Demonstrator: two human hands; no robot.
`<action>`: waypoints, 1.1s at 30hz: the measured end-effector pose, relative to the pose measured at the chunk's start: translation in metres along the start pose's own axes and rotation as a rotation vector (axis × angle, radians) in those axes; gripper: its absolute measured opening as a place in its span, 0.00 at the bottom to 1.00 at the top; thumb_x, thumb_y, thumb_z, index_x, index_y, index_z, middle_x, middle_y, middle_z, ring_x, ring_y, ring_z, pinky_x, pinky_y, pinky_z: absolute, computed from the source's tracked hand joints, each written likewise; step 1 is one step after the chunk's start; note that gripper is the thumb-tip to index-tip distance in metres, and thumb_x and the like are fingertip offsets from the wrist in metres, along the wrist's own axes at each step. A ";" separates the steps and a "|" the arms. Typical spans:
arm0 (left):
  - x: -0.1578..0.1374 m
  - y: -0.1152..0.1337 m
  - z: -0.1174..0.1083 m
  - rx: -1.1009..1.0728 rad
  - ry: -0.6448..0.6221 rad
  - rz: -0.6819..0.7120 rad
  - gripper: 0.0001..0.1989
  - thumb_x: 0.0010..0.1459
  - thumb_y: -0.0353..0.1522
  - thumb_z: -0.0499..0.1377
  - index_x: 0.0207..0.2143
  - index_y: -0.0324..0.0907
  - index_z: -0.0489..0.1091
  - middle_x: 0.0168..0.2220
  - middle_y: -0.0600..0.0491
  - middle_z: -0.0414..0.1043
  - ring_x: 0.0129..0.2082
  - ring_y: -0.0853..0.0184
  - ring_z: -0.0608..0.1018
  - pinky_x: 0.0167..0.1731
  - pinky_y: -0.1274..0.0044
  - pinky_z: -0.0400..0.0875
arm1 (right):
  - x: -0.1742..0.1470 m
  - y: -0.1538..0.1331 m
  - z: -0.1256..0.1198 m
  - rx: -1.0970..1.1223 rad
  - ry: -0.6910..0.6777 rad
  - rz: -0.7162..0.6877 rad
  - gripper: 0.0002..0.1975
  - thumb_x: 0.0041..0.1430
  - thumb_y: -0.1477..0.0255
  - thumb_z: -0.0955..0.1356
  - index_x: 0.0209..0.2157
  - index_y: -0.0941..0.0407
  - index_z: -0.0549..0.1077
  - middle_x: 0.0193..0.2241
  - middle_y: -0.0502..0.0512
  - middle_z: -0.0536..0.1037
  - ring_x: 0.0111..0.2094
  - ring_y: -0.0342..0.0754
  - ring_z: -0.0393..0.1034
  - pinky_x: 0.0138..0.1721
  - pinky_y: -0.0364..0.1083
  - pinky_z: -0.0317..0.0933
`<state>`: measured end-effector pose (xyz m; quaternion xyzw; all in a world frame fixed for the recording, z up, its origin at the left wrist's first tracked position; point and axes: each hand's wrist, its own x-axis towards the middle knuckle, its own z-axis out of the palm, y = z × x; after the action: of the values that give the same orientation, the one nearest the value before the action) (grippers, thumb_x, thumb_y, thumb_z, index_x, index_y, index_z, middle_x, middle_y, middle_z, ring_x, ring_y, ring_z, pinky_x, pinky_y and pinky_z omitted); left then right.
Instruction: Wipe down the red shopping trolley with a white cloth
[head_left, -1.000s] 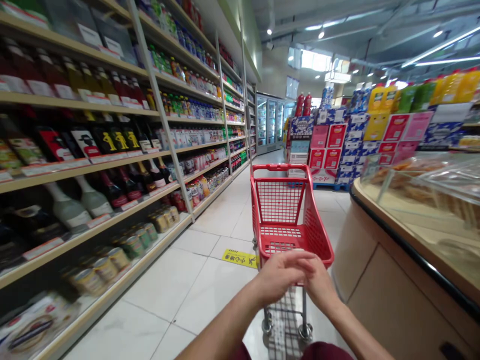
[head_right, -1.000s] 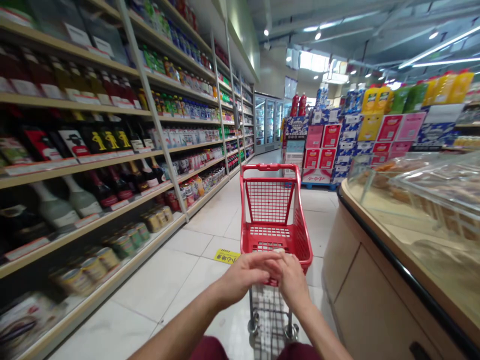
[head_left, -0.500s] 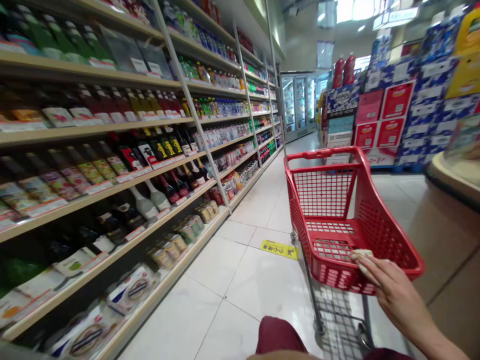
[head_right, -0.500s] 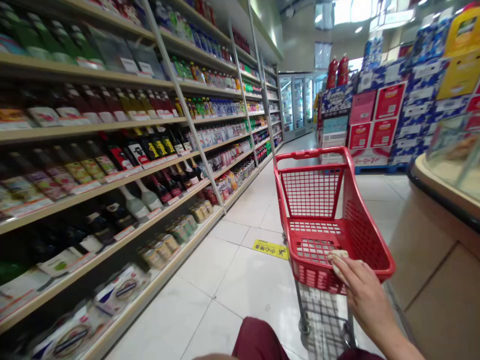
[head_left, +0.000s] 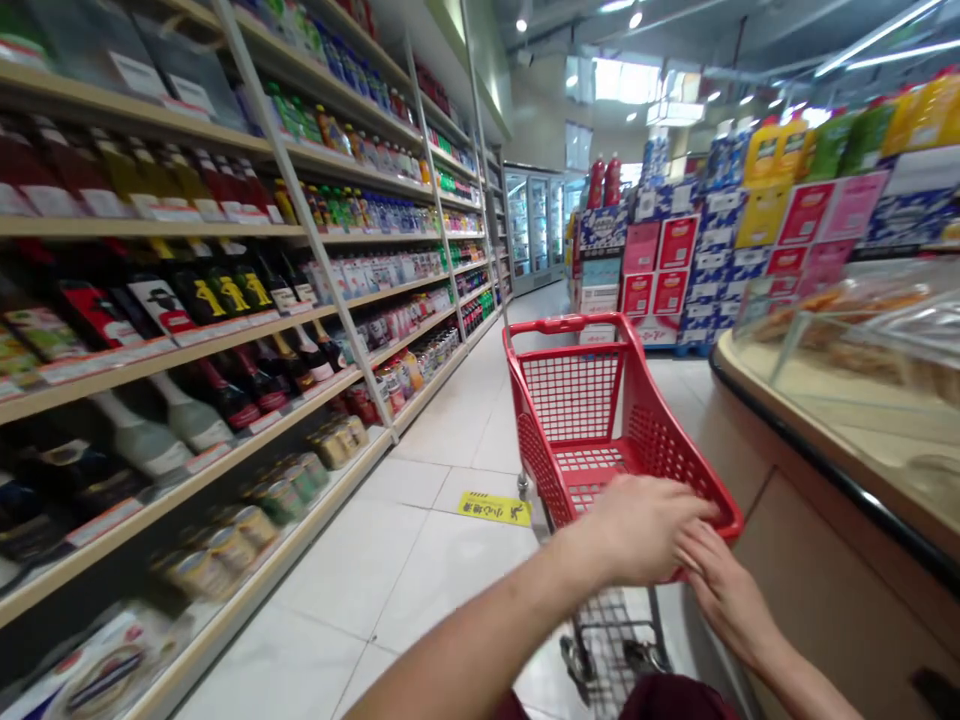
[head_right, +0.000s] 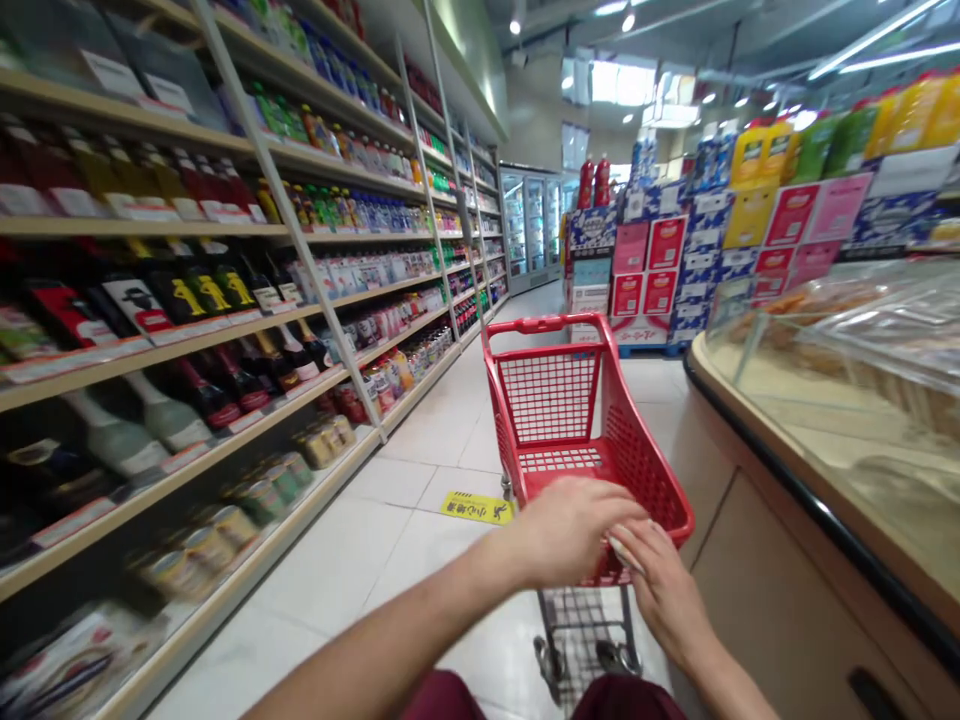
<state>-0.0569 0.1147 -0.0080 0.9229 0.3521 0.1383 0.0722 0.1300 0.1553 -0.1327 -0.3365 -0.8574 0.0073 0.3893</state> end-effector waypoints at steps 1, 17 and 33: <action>-0.005 -0.015 -0.001 0.091 -0.005 -0.122 0.19 0.50 0.31 0.52 0.47 0.43 0.60 0.49 0.48 0.62 0.49 0.61 0.64 0.47 0.64 0.58 | -0.001 0.000 -0.004 -0.017 -0.003 0.013 0.17 0.54 0.71 0.57 0.42 0.56 0.70 0.42 0.54 0.72 0.44 0.48 0.65 0.47 0.49 0.59; 0.003 -0.044 0.044 0.377 -0.047 -0.311 0.13 0.46 0.39 0.57 0.30 0.39 0.69 0.32 0.50 0.71 0.38 0.64 0.68 0.51 0.68 0.50 | 0.023 0.057 -0.025 0.090 -0.178 0.210 0.17 0.56 0.66 0.57 0.39 0.54 0.73 0.43 0.59 0.71 0.46 0.51 0.64 0.48 0.52 0.57; -0.058 -0.075 -0.003 0.443 0.101 -0.485 0.13 0.56 0.40 0.48 0.42 0.47 0.63 0.40 0.53 0.68 0.47 0.63 0.64 0.52 0.59 0.43 | 0.034 0.081 -0.056 0.211 -0.195 0.469 0.17 0.47 0.71 0.59 0.36 0.57 0.75 0.41 0.57 0.73 0.46 0.51 0.65 0.48 0.50 0.58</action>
<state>-0.1459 0.1314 -0.0346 0.7974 0.5863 0.0826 -0.1167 0.1975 0.2238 -0.0935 -0.4811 -0.7841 0.2188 0.3253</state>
